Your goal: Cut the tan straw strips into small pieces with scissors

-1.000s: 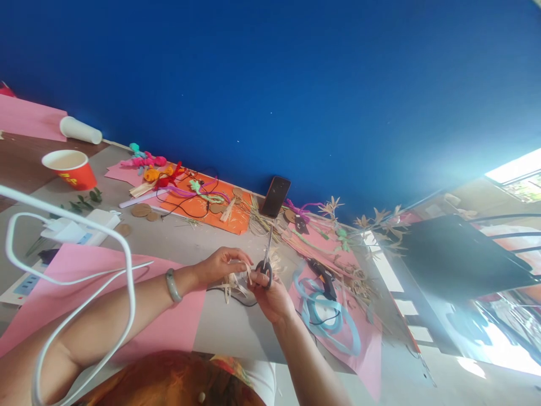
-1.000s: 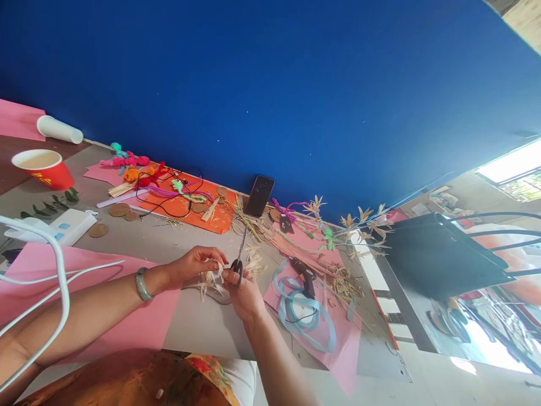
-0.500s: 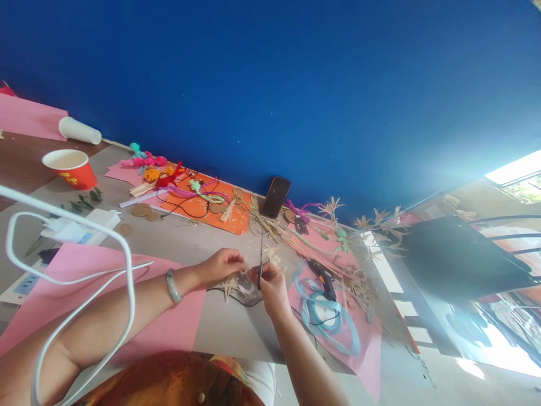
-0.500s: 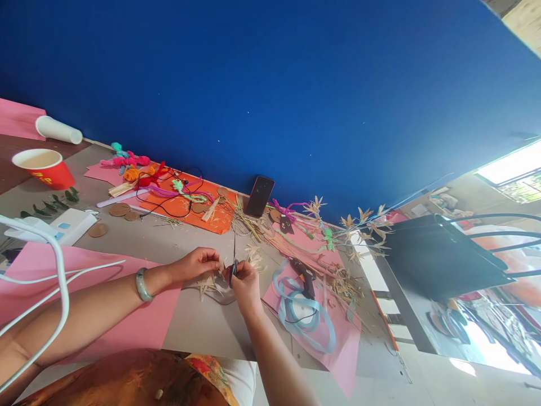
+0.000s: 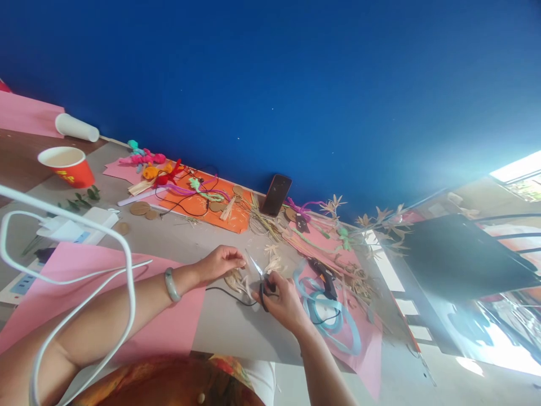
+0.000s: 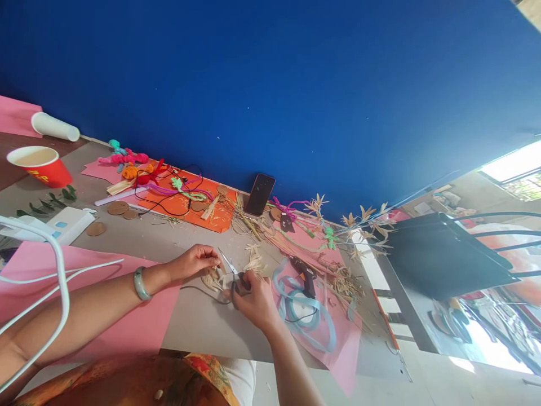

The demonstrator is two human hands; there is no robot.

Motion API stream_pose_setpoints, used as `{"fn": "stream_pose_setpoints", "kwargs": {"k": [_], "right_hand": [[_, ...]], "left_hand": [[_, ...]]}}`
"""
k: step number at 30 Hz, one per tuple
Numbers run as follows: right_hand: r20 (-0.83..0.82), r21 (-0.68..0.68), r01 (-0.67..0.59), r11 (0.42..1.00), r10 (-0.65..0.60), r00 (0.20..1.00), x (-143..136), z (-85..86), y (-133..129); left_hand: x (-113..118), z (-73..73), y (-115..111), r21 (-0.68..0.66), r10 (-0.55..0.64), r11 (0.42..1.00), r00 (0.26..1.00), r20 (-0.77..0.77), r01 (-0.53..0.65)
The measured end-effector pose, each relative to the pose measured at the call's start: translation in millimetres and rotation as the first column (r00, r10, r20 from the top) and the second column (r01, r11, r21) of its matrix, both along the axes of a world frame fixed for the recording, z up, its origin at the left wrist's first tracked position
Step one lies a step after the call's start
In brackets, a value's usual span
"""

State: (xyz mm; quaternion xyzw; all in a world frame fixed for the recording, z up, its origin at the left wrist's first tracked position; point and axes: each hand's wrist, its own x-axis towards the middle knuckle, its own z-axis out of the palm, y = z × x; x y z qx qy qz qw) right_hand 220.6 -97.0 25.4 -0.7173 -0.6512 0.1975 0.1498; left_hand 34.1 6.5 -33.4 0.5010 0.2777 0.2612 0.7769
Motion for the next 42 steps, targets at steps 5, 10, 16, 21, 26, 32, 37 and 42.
{"fn": "stream_pose_setpoints", "kwargs": {"k": [5, 10, 16, 21, 26, 32, 37, 42], "right_hand": [[0.034, -0.032, -0.058, 0.998, 0.059, 0.998, 3, -6.6, -3], [0.011, -0.008, -0.07, 0.998, 0.07, 0.997, 4, -13.0, -2], [-0.033, -0.042, -0.072, 0.997, 0.071, 0.997, 3, -14.9, -1], [-0.057, -0.055, -0.044, 0.998, 0.041, 0.998, 0, -12.2, -1], [-0.13, -0.03, -0.039, 0.999, 0.035, 0.991, 0, -12.9, -1], [-0.226, -0.033, -0.032, 0.999, 0.024, 0.974, 4, -18.3, -1], [-0.28, 0.003, -0.014, 1.0, 0.014, 0.96, 8, -24.7, -2], [-0.294, -0.002, 0.005, 1.0, -0.006, 0.956, 12, -30.1, -2]], "left_hand": [[1, -0.8, -1, 0.001, 0.016, 1.0, 1.0, 0.003, -0.016], [1, 0.4, 0, 0.039, 0.029, 0.999, 0.999, -0.018, -0.029], [1, -2.2, 2, 0.093, 0.009, 0.996, 1.0, -0.026, -0.007], [1, -3.6, 2, 0.105, 0.004, 0.995, 1.0, -0.022, -0.001], [2, -3.1, 2, 0.101, 0.01, 0.995, 1.0, -0.015, -0.008], [1, 1.8, 0, 0.099, 0.018, 0.995, 1.0, -0.017, -0.017], [1, 2.7, 0, 0.097, 0.016, 0.995, 1.0, -0.021, -0.014], [1, 1.8, 0, 0.1, 0.006, 0.995, 1.0, -0.028, -0.004]]}}
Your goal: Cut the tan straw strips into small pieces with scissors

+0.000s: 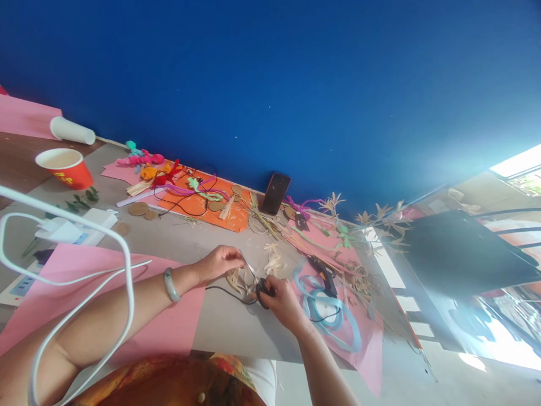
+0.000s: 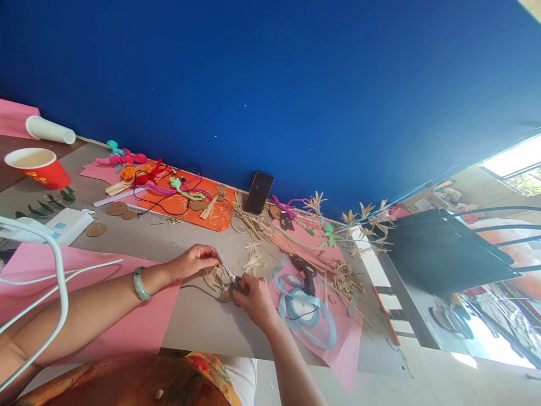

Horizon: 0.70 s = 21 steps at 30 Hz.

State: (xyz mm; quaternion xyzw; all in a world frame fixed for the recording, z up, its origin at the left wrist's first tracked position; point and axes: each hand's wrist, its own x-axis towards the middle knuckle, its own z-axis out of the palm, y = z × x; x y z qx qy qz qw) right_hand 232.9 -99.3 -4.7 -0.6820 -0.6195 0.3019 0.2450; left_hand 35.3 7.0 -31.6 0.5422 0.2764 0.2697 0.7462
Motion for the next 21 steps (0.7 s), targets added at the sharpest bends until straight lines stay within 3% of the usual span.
{"fn": "stream_pose_setpoints", "kwargs": {"k": [5, 11, 21], "right_hand": [[0.009, 0.005, 0.024, 1.0, -0.024, 1.0, -1, 6.0, 0], [0.196, 0.016, -0.02, 1.0, 0.016, 0.981, 0, 20.3, -5], [0.333, -0.022, -0.079, 0.997, 0.082, 0.939, 10, 6.7, -16]], "left_hand": [[-1, -0.9, 0, -0.009, 0.014, 1.0, 1.0, -0.014, -0.015], [0, -2.2, 1, -0.008, 0.057, 0.998, 0.998, -0.004, -0.057], [0, -2.2, 4, -0.121, 0.129, 0.986, 0.988, 0.086, -0.119]]}}
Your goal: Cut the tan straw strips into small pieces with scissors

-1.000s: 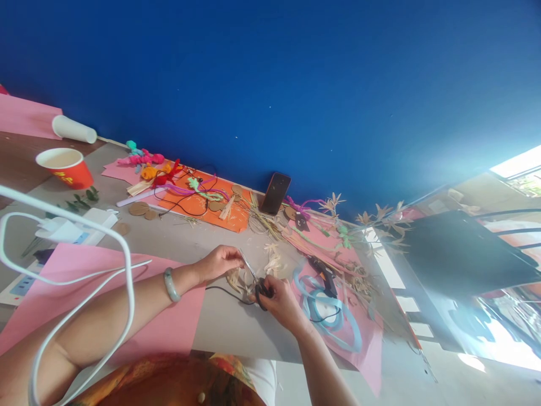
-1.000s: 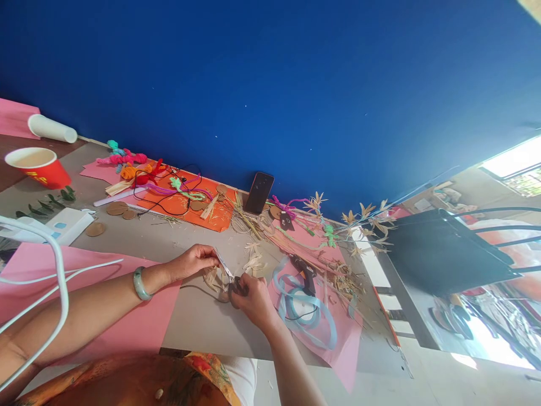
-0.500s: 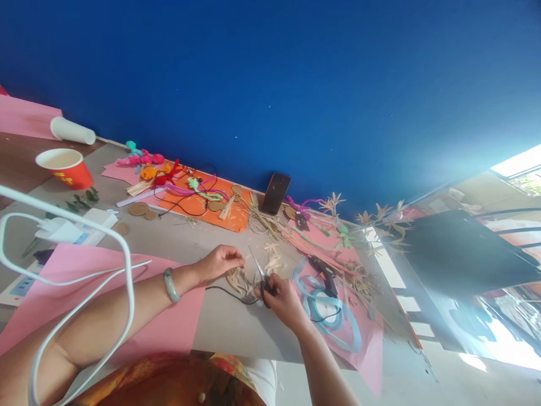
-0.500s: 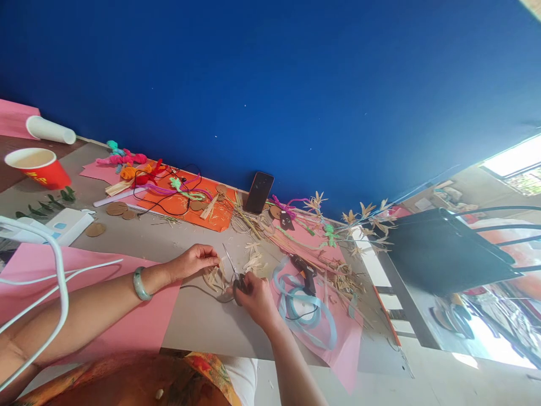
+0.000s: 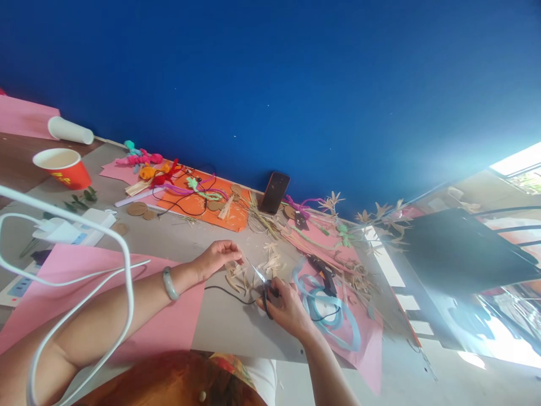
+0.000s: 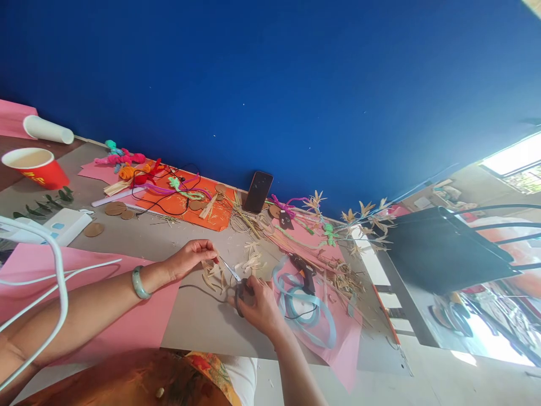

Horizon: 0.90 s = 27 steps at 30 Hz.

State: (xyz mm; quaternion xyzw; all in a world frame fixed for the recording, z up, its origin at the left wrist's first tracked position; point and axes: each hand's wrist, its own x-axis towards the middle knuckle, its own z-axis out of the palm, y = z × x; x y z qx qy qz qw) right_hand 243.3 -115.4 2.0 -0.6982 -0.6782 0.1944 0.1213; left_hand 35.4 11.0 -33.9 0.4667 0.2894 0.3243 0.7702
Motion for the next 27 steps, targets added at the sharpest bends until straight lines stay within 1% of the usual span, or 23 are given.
{"fn": "stream_pose_setpoints", "kwargs": {"k": [6, 10, 15, 27], "right_hand": [[-0.018, -0.016, -0.025, 1.0, 0.024, 1.0, -10, 4.0, 3], [-0.041, 0.015, -0.033, 0.999, 0.034, 0.999, -16, 3.0, 6], [-0.065, 0.051, -0.042, 0.998, 0.046, 0.997, -16, -1.3, 7], [-0.091, 0.032, -0.037, 0.999, 0.04, 0.995, -17, -2.7, 9]], "left_hand": [[-1, -0.7, 1, -0.014, 0.008, 1.0, 0.999, 0.052, -0.007], [0, -3.4, 2, -0.031, 0.021, 0.999, 0.998, 0.066, -0.019], [1, -6.3, 2, -0.048, 0.031, 0.998, 0.997, 0.073, -0.028], [1, -7.7, 2, -0.043, 0.021, 0.999, 0.996, 0.083, -0.017]]}}
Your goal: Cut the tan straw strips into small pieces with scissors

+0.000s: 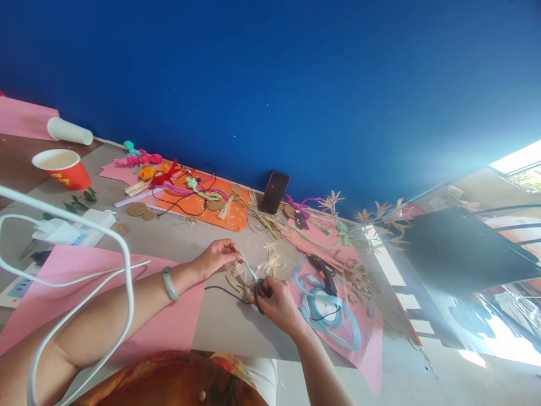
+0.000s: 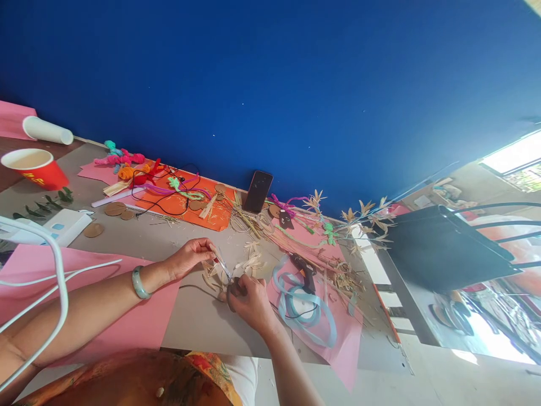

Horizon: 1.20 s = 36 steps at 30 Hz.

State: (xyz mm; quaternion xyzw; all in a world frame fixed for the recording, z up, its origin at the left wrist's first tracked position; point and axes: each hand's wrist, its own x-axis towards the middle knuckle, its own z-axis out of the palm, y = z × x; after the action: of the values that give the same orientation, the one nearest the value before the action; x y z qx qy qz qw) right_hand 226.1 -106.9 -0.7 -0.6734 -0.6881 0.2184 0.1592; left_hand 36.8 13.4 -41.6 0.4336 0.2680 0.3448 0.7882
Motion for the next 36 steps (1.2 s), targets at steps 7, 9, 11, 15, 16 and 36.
{"fn": "stream_pose_setpoints", "kwargs": {"k": [7, 9, 11, 15, 16, 36], "right_hand": [[-0.031, -0.019, 0.019, 1.0, -0.02, 0.999, -4, 5.5, 1], [-0.033, -0.024, 0.022, 0.999, -0.023, 0.999, -4, 5.9, 1], [-0.029, -0.026, 0.021, 0.999, -0.022, 0.999, -4, 5.1, 1], [-0.019, -0.005, 0.028, 1.0, -0.028, 0.999, -2, 1.6, 1], [-0.021, 0.0, 0.031, 1.0, -0.031, 0.999, -1, 0.6, 1], [0.03, 0.016, 0.018, 1.0, -0.018, 0.999, 2, 20.1, 3]], "left_hand": [[0, 1.4, -1, 0.0, 0.003, 1.0, 1.0, 0.004, -0.003], [0, 1.3, -1, 0.006, 0.001, 1.0, 1.0, 0.001, -0.001], [0, 1.6, -1, 0.011, 0.002, 1.0, 1.0, -0.004, -0.002], [0, 2.3, -1, 0.012, 0.001, 1.0, 1.0, -0.002, -0.001], [0, 2.2, -1, 0.01, -0.002, 1.0, 1.0, 0.002, 0.002], [-3, 8.7, -6, 0.044, -0.07, 0.996, 0.992, -0.105, 0.075]]}}
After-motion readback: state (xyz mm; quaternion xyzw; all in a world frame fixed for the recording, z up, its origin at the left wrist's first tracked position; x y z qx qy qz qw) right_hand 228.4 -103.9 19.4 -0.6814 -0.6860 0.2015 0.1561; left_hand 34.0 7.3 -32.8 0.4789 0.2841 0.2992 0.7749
